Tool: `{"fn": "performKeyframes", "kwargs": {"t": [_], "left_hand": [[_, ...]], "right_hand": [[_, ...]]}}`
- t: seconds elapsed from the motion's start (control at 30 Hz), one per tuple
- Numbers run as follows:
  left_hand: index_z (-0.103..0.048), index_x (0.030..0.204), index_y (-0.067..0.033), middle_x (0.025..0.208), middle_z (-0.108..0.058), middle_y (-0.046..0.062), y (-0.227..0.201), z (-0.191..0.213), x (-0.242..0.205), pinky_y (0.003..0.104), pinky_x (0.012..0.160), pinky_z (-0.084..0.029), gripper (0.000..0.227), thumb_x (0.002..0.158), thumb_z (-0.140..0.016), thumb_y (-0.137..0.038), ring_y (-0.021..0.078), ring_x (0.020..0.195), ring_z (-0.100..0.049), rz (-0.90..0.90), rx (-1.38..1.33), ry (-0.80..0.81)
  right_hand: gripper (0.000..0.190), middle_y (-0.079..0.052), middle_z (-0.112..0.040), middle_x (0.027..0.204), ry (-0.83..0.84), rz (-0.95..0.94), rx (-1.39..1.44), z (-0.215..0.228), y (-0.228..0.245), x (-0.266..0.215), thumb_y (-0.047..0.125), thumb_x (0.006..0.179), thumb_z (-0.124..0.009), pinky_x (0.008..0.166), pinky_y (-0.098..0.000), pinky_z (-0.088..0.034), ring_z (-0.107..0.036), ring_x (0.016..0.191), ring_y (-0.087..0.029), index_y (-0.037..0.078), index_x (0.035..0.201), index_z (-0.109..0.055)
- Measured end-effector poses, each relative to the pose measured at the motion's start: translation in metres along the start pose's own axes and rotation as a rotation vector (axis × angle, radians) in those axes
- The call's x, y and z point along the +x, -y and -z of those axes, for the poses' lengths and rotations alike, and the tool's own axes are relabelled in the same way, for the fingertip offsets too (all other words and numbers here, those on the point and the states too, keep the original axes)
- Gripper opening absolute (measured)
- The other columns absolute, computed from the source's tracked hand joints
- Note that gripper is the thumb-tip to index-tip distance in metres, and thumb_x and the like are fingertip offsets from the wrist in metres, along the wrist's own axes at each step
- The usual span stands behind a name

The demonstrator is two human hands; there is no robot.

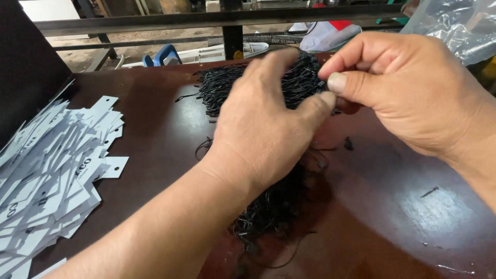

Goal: Organizing and aligning black plastic tag strings from a tangled pile into a neat row on a workbench.

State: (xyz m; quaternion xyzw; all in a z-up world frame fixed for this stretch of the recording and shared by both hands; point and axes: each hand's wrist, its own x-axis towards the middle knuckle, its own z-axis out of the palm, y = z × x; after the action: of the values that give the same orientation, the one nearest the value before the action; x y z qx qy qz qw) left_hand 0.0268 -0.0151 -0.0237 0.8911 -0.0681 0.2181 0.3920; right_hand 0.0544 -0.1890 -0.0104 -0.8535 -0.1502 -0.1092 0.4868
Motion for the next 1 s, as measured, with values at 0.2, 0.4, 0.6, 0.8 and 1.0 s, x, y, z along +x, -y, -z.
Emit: {"fn": "performKeyframes", "kwargs": {"t": [0.2,0.4,0.6,0.8,1.0], "left_hand": [[-0.059,0.064,-0.0190,0.058,-0.058,-0.004,-0.017,0.028,0.007,0.031,0.065,-0.047,0.032,0.088,-0.071,-0.037,0.0119,0.060,-0.051,0.275,-0.103,0.320],[-0.071,0.080,-0.0015,0.067,-0.070,0.011,0.000,0.054,0.014,0.024,0.049,-0.039,0.020,0.095,-0.070,-0.015,0.0134,0.055,-0.054,0.375,-0.637,0.340],[-0.077,0.081,-0.0072,0.064,-0.069,0.006,0.039,0.052,0.030,0.024,0.056,-0.052,0.016,0.093,-0.069,-0.014,0.0117,0.054,-0.060,0.550,-0.224,0.099],[-0.082,0.086,-0.0177,0.073,-0.073,0.002,0.104,0.023,0.066,0.039,0.068,-0.055,0.019,0.095,-0.070,-0.028,0.0184,0.075,-0.066,0.334,0.145,-0.015],[-0.084,0.102,-0.0262,0.116,-0.067,0.000,0.138,-0.004,0.091,0.050,0.092,-0.046,0.017,0.096,-0.070,-0.035,0.0291,0.116,-0.052,0.128,0.358,-0.034]], "right_hand": [[0.006,-0.005,-0.066,0.085,-0.185,0.056,-0.099,0.012,-0.034,0.014,0.004,0.105,-0.062,0.068,-0.0217,-0.053,-0.062,0.071,-0.010,0.009,0.104,-0.066],[0.010,-0.003,-0.066,0.090,-0.361,-0.217,0.030,0.020,-0.090,0.022,0.016,0.109,-0.061,0.063,-0.0225,-0.051,-0.063,0.073,-0.012,0.013,0.099,-0.061],[0.004,0.000,-0.066,0.098,-0.261,-0.215,0.041,0.009,-0.097,0.032,0.015,0.107,-0.062,0.069,-0.0224,-0.050,-0.064,0.079,-0.011,0.015,0.103,-0.063],[0.004,0.010,-0.072,0.098,-0.325,-0.048,-0.181,-0.008,-0.112,0.062,0.016,0.099,-0.073,0.089,-0.0195,-0.045,-0.059,0.093,-0.001,0.020,0.100,-0.075],[0.008,0.009,-0.076,0.104,-0.348,-0.018,-0.057,-0.022,-0.126,0.083,0.012,0.095,-0.073,0.090,-0.0161,-0.051,-0.065,0.096,-0.001,0.020,0.096,-0.075]]}}
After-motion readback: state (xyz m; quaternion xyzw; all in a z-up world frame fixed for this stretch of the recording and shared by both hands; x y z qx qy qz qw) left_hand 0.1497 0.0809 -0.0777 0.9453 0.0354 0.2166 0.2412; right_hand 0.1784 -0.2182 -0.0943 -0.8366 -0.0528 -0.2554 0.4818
